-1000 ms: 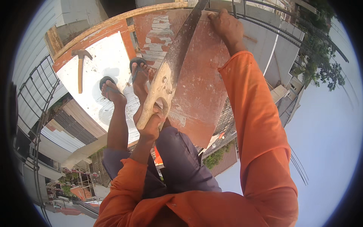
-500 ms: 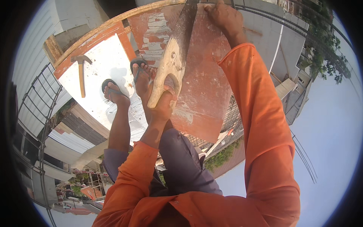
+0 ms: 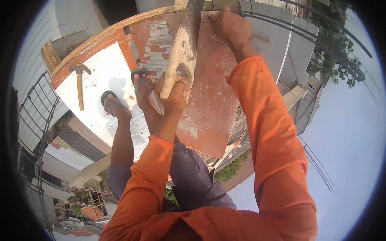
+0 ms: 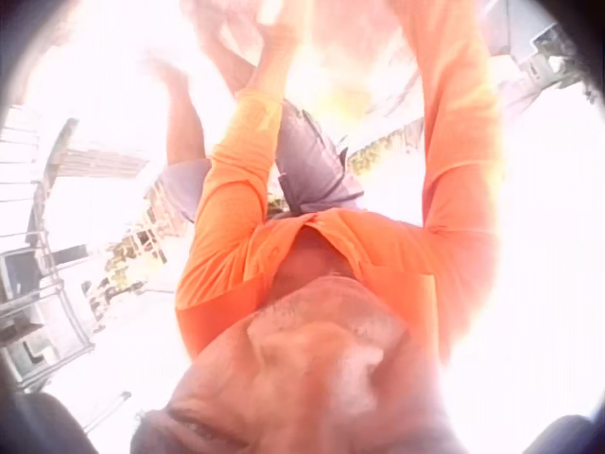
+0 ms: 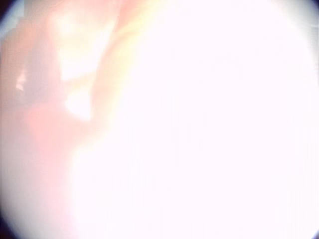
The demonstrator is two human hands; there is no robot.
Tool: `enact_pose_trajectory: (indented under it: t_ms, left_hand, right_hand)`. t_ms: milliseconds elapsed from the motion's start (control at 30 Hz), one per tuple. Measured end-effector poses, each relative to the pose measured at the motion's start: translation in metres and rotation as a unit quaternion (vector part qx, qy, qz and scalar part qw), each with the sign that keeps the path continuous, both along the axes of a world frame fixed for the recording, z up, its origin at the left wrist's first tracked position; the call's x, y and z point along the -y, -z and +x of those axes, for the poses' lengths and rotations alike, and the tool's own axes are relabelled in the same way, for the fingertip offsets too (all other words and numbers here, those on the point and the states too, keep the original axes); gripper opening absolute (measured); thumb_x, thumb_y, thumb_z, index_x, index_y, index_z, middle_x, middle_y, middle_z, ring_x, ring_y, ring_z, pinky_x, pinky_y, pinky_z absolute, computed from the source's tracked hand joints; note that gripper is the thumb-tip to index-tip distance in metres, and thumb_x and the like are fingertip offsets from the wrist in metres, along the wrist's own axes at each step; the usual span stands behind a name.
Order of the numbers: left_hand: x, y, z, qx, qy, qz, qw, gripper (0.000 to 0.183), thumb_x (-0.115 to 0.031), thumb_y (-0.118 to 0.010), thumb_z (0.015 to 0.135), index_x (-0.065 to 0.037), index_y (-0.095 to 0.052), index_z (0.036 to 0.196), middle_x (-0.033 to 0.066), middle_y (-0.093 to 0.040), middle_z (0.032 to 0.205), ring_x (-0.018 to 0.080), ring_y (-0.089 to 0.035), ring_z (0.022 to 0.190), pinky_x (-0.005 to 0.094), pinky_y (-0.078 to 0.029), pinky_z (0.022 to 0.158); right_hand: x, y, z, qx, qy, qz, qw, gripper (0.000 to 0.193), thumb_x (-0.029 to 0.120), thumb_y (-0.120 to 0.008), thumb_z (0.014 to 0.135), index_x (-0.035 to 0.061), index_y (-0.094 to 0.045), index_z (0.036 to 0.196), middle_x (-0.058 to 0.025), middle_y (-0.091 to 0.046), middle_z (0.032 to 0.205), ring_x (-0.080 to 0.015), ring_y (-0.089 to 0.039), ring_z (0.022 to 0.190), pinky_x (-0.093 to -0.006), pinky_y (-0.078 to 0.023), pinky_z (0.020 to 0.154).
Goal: The person saws a wooden board with a hand saw while squatting on a framing structure and then repositions the board by hand.
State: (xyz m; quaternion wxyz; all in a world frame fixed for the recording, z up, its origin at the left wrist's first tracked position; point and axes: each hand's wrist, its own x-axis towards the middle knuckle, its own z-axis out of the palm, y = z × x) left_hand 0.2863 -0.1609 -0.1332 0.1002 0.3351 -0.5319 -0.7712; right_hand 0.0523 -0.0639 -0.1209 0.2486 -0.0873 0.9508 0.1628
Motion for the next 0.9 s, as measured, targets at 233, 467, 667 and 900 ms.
enact_pose_trajectory:
  t_ms: [233,467,667,900]
  left_hand:
    - [0.015,-0.009,-0.001,0.007,0.028,0.099,0.995,0.006,0.0,-0.056,0.072,0.003,-0.052,0.075,0.0099,-0.058,0.07,0.0143,-0.057,0.063,0.0305,-0.048,0.059]
    - [0.014,-0.006,0.002,-0.042,0.036,-0.022,0.998,0.001,0.002,-0.054,0.072,0.002,-0.054,0.073,0.0087,-0.057,0.068,0.0127,-0.055,0.059,0.0286,-0.044,0.056]
    - [0.048,-0.007,-0.059,0.061,0.07,0.169,0.981,0.009,-0.007,-0.057,0.069,0.001,-0.053,0.07,0.0038,-0.057,0.063,0.0105,-0.05,0.051,0.0301,-0.039,0.046]
    - [0.043,-0.065,0.068,0.057,0.063,0.139,0.987,0.005,-0.004,-0.056,0.068,0.001,-0.054,0.067,0.0071,-0.057,0.065,0.0135,-0.055,0.056,0.0282,-0.042,0.049]
  right_hand:
    - [-0.004,0.009,0.008,0.011,0.004,0.029,1.0,0.059,0.057,-0.042,0.09,0.0019,-0.055,0.107,-0.0219,-0.066,0.098,-0.038,-0.062,0.098,-0.0448,-0.047,0.083]
    - [0.009,-0.007,0.001,0.006,0.001,0.044,0.999,0.059,0.056,-0.043,0.09,0.0016,-0.055,0.108,-0.0222,-0.065,0.101,-0.0381,-0.061,0.099,-0.0449,-0.046,0.084]
    - [0.017,-0.011,0.015,0.024,0.0,0.014,1.0,0.058,0.054,-0.043,0.09,0.0013,-0.055,0.11,-0.0218,-0.065,0.1,-0.037,-0.061,0.099,-0.0454,-0.046,0.084]
    - [0.0,-0.029,0.013,-0.005,0.011,0.016,1.0,0.054,0.052,-0.043,0.091,0.0033,-0.055,0.11,-0.0224,-0.066,0.099,-0.0381,-0.062,0.097,-0.0472,-0.046,0.083]
